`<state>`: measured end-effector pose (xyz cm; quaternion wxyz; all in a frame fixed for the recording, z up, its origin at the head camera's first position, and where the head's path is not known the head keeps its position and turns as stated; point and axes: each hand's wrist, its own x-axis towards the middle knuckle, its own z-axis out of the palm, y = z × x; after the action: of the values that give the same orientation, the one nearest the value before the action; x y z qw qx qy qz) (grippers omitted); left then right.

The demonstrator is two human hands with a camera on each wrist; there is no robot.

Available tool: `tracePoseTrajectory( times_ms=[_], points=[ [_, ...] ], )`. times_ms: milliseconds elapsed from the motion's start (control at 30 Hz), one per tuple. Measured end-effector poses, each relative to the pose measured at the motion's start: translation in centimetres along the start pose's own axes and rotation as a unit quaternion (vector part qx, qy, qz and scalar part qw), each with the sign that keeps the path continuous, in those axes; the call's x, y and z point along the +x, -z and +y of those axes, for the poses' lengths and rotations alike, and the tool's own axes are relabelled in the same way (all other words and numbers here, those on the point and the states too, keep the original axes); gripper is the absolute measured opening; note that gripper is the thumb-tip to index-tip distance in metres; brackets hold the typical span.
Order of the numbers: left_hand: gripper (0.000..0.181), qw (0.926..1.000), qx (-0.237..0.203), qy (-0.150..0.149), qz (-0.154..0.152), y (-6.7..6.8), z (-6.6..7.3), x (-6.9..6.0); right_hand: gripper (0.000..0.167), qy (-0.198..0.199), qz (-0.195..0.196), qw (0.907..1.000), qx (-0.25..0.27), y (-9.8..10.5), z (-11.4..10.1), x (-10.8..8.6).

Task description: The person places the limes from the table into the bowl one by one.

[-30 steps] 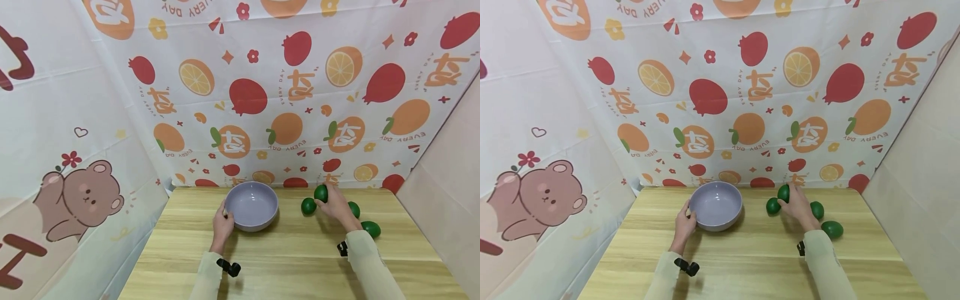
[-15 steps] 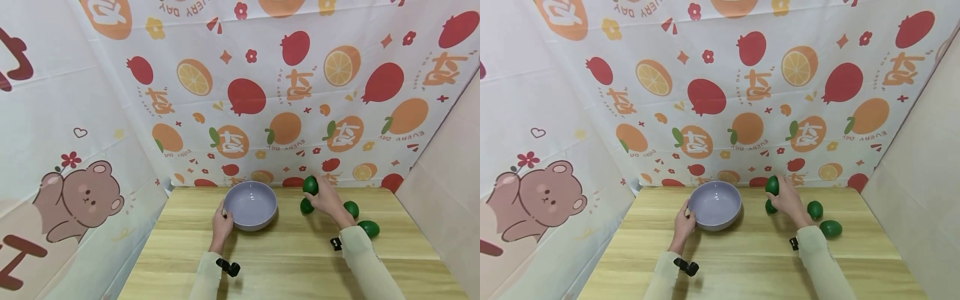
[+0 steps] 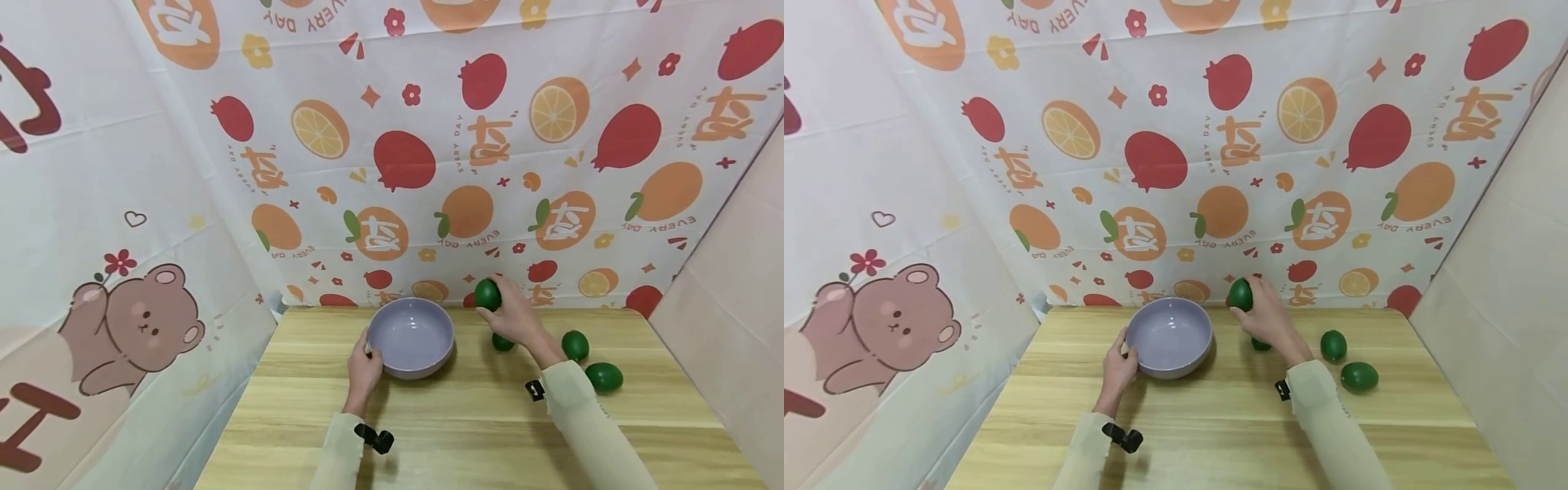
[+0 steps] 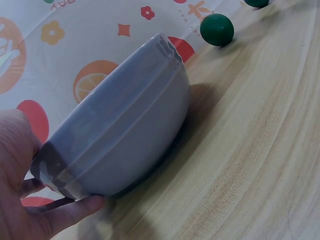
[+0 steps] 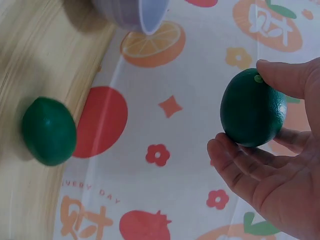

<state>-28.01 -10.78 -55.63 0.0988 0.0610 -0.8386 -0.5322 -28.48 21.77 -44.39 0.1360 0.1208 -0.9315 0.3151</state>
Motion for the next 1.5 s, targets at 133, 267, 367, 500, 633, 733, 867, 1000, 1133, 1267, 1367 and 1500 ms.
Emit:
tracePoseTrajectory(
  times_ms=[133,267,367,500,633,733,867,1000,1133,1267,1367,1500],
  points=[
    [0.058,0.9999,-0.007,0.003,-0.007,-0.2,-0.3,0.0,0.07,0.011,0.004,0.9999,0.011,-0.4,-0.8,0.3],
    [0.058,0.9998,-0.015,0.012,-0.005,-0.2,-0.4,-0.1,0.066,0.025,0.0,0.9995,0.018,-1.1,-1.4,0.7],
    [0.058,0.9997,-0.016,0.017,-0.005,-0.2,-0.4,-0.1,0.067,0.033,-0.001,0.9991,0.027,-1.8,-2.0,1.0],
    [0.059,0.9997,-0.013,0.02,-0.005,-0.3,-0.3,0.0,0.068,0.029,-0.007,0.9986,0.043,-2.9,-3.1,1.4],
    [0.059,0.9999,-0.009,0.013,-0.001,-0.4,-0.3,0.2,0.069,0.012,-0.022,0.9982,0.054,-4.0,-4.2,1.7],
    [0.059,0.9999,-0.012,0.008,0.002,-0.5,-0.3,0.3,0.07,0.009,-0.03,0.9978,0.058,-4.9,-4.9,1.8],
    [0.058,0.9998,-0.016,0.008,0.006,-0.5,-0.4,0.2,0.072,0.009,-0.043,0.9972,0.062,-6.1,-5.9,1.7],
    [0.058,0.9997,-0.016,0.015,0.003,-0.5,-0.4,0.2,0.073,0.001,-0.059,0.9961,0.065,-7.3,-6.7,1.5],
    [0.058,0.9997,-0.012,0.019,0.003,-0.4,-0.4,0.1,0.075,0.006,-0.068,0.9951,0.071,-8.3,-7.3,1.3],
    [0.057,0.9999,-0.008,0.013,0.001,-0.4,-0.4,-0.1,0.075,0.013,-0.072,0.9942,0.079,-9.5,-7.5,1.1],
    [0.057,0.9999,-0.009,0.009,0.005,-0.4,-0.4,-0.1,0.074,0.022,-0.074,0.9939,0.079,-10.3,-7.5,1.1],
    [0.056,0.9999,-0.013,0.006,0.008,-0.4,-0.4,-0.1,0.074,0.029,-0.083,0.9938,0.068,-11.4,-7.4,0.8]
  ],
)
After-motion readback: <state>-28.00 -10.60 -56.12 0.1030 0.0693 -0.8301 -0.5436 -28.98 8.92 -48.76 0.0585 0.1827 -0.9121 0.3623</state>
